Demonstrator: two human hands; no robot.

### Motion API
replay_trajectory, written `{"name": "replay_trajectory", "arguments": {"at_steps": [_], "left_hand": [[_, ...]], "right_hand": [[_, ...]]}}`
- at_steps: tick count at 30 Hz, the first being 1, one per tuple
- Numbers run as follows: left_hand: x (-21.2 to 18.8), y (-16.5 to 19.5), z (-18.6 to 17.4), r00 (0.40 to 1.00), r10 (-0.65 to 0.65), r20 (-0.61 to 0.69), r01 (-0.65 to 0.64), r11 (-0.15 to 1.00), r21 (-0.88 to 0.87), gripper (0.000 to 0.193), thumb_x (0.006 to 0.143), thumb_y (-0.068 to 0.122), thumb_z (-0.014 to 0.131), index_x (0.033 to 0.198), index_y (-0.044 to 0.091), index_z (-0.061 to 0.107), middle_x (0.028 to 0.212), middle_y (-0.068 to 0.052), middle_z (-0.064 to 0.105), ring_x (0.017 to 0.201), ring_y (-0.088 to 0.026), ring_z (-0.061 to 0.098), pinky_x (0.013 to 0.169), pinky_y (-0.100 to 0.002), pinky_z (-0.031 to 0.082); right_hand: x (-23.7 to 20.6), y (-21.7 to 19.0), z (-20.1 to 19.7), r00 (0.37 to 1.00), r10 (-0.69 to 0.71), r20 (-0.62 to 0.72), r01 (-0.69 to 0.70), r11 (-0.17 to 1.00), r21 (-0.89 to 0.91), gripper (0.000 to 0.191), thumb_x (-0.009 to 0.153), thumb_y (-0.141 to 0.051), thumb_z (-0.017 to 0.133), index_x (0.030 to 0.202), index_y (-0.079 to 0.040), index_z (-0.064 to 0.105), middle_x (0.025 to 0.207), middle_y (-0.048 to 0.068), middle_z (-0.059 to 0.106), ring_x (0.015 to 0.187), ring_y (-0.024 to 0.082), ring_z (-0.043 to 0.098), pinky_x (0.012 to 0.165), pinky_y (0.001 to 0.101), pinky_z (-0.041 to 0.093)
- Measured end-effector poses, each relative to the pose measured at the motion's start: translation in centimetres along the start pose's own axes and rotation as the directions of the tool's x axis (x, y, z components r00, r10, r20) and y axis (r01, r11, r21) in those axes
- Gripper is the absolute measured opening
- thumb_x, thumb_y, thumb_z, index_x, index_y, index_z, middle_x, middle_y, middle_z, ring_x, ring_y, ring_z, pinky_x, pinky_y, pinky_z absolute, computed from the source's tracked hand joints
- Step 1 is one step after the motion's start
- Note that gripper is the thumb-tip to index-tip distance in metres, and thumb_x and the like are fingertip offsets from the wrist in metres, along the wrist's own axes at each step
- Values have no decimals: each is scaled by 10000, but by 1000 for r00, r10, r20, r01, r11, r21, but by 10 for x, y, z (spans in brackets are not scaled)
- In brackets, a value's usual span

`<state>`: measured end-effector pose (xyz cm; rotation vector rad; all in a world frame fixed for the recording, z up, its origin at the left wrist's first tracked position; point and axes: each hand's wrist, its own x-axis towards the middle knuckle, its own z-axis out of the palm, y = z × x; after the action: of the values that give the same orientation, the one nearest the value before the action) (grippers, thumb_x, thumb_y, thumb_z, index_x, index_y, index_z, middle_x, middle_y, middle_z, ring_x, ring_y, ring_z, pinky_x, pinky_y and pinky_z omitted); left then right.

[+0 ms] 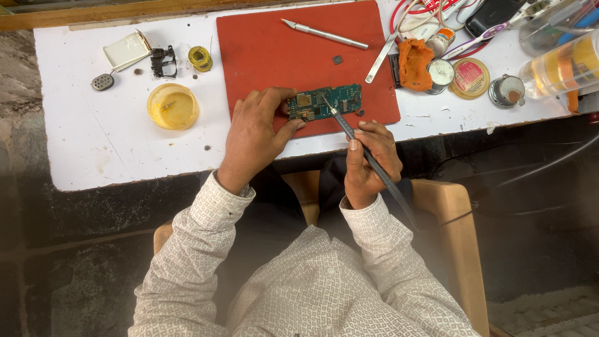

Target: The person holds a green circuit board on a red mat and works on it with a soldering iron, touching components on the board for most of the episode. They then set the board aside, pick up a toothbrush, and scrub the board and a small component with it before placing the board on the table.

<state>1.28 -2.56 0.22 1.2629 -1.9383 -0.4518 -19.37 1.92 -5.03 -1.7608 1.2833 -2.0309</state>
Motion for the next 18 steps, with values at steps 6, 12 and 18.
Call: {"name": "replay_trajectory", "arguments": {"at_steps": [6, 12, 18], "left_hand": [[0, 1, 0, 1000, 2, 0, -2, 1000, -5, 438, 841, 211, 860, 1212, 92, 660, 931, 9, 711, 884, -180, 625, 828, -365, 411], [-1, 0, 0, 1000, 8, -4, -8, 1000, -4, 444, 840, 216, 862, 1214, 91, 658, 932, 4, 708, 878, -182, 627, 825, -363, 411], [0, 0, 0, 1000, -1, 1, 1, 1000, 0, 447, 837, 221, 865, 1212, 93, 659, 928, 4, 710, 874, -183, 629, 825, -364, 412]], "right_hand": [[0, -1, 0, 1000, 10, 2, -10, 1000, 12, 95, 995, -145, 712, 1029, -57, 702, 937, 69, 746, 1107, 264, 714, 1110, 470, 551], [-1, -2, 0, 999, 12, 41, -11, 1000, -11, 119, 998, -173, 716, 1038, -61, 701, 953, 72, 753, 1118, 267, 707, 1119, 459, 527], [-1, -3, 1, 999, -1, 44, 2, 1000, -20, 127, 992, -173, 721, 1039, -56, 704, 950, 72, 756, 1119, 268, 709, 1104, 451, 539]]}}
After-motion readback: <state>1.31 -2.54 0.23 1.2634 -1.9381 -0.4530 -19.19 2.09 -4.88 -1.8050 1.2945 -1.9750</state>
